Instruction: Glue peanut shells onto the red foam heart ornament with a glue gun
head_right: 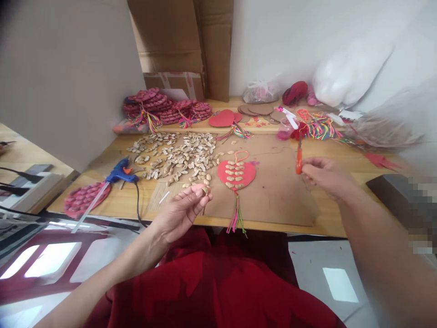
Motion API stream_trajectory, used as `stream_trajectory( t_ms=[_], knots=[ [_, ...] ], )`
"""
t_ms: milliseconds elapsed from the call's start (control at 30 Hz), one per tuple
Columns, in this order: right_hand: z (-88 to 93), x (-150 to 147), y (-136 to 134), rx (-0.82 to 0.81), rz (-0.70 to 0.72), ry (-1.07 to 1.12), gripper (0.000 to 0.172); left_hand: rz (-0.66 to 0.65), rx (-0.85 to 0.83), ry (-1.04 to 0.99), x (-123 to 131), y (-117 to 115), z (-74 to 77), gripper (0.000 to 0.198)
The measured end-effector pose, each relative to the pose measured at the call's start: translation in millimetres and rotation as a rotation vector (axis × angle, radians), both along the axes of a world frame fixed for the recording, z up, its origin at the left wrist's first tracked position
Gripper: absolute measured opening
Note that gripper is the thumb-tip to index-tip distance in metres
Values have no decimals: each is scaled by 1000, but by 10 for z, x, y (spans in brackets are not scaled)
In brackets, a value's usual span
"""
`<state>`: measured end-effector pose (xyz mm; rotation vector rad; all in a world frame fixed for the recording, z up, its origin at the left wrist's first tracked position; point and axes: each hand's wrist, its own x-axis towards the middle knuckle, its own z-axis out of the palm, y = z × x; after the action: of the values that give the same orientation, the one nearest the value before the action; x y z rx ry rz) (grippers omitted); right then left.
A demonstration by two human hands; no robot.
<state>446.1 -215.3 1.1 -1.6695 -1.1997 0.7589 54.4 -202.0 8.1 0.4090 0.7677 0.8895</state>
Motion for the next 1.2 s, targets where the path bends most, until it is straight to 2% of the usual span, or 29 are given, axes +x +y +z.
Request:
stream_trajectory(
  t_ms=[100, 133, 233, 367, 633, 767, 833, 900, 1033, 1200],
  knots=[
    [4, -580, -218, -124, 102, 252, 30, -29, 36, -33, 98, 10, 2, 9],
    [-9, -796, -268, -145, 144, 373, 34, -47, 49, -54, 148, 7, 5, 12],
    [-68, -1367, -344, -183, 223, 555, 38, -121, 73, -111, 313, -31, 9, 24],
    [-118, -1757, -374, -187, 285, 734, 41, -179, 83, -106, 440, -111, -6, 34],
    [-163, -1893, -392, -124, 305, 864, 38, -74, 132, -47, 376, -166, -37, 36],
    [-96, -1934, -387, -30, 248, 660, 26, 78, 232, 2, 369, -151, -47, 37],
    [-63, -1970, -383, 11, 204, 537, 32, 112, 285, 38, 364, -149, -55, 36],
    [-54, -2008, -372, 49, 168, 458, 42, 97, 322, 62, 348, -155, -63, 33],
    [-71, -2028, -331, 103, 168, 324, 24, 23, 282, 25, 277, -173, -69, 31],
    [39, -2000, -295, 49, 290, 247, 11, -65, 175, -27, 174, -169, -72, 30]
  ],
)
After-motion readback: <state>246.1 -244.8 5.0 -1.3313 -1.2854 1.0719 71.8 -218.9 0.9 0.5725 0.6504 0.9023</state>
